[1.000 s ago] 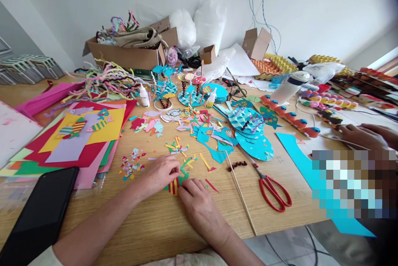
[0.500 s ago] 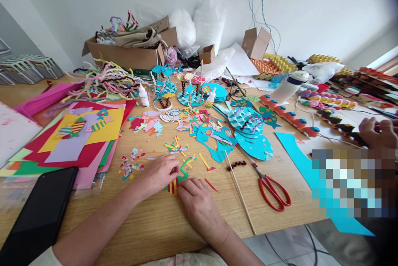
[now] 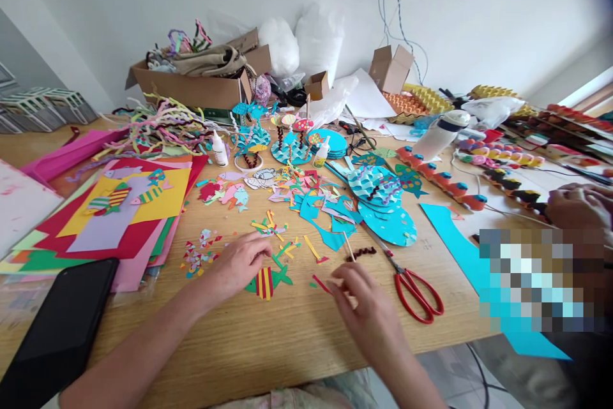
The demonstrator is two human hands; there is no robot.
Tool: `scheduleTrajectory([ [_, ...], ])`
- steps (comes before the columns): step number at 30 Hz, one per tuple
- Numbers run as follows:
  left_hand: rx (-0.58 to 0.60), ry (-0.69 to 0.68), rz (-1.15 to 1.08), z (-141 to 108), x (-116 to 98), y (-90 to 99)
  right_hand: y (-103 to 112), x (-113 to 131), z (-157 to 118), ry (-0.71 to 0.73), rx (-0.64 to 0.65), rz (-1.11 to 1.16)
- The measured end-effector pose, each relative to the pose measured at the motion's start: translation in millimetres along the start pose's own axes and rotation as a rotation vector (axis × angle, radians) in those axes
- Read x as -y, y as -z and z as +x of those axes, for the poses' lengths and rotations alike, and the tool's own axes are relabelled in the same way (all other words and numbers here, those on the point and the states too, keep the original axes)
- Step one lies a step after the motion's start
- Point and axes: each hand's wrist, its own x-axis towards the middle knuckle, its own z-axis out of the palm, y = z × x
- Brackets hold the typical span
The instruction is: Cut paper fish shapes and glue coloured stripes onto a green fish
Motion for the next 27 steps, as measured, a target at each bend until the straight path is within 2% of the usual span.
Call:
scheduleTrajectory([
  [2,0.003,-0.027,0.011,-8,-6,7.3,13,-20,-2,-0.198,0.047,-0.194],
  [5,0.064,-0.095,0.088,-24,-17,6.4,22,-38,-5,-0.353,0.179,-0.371],
  [7,0.104,-0.106,0.155,-37,-21,-3.4,21,-40,-7,-0.396,0.255,-0.418],
  [9,0.095,-0.103,0.191,-47,-21,-16.9,18,-38,-7,-0.407,0.294,-0.448],
  [12,0.069,-0.096,0.274,-59,-15,-34.2,15,-36,-4,-0.408,0.334,-0.467],
  [15,0.067,-0.116,0.341,-66,-9,-42.5,20,-38,-3,-0.450,0.371,-0.473],
  [18,0.047,-0.128,0.378,-70,-5,-45.1,36,-41,-6,-0.464,0.313,-0.434],
  [23,-0.006,-0.155,0.424,-72,-6,-46.6,65,-25,-10,-0.338,0.000,-0.176],
  [25,-0.007,-0.166,0.446,-73,-6,-47.3,64,-12,-6,-0.302,-0.076,0.050],
  [27,-0.009,-0.168,0.466,-75,-7,-48.3,51,3,1,-0.261,-0.045,0.348],
])
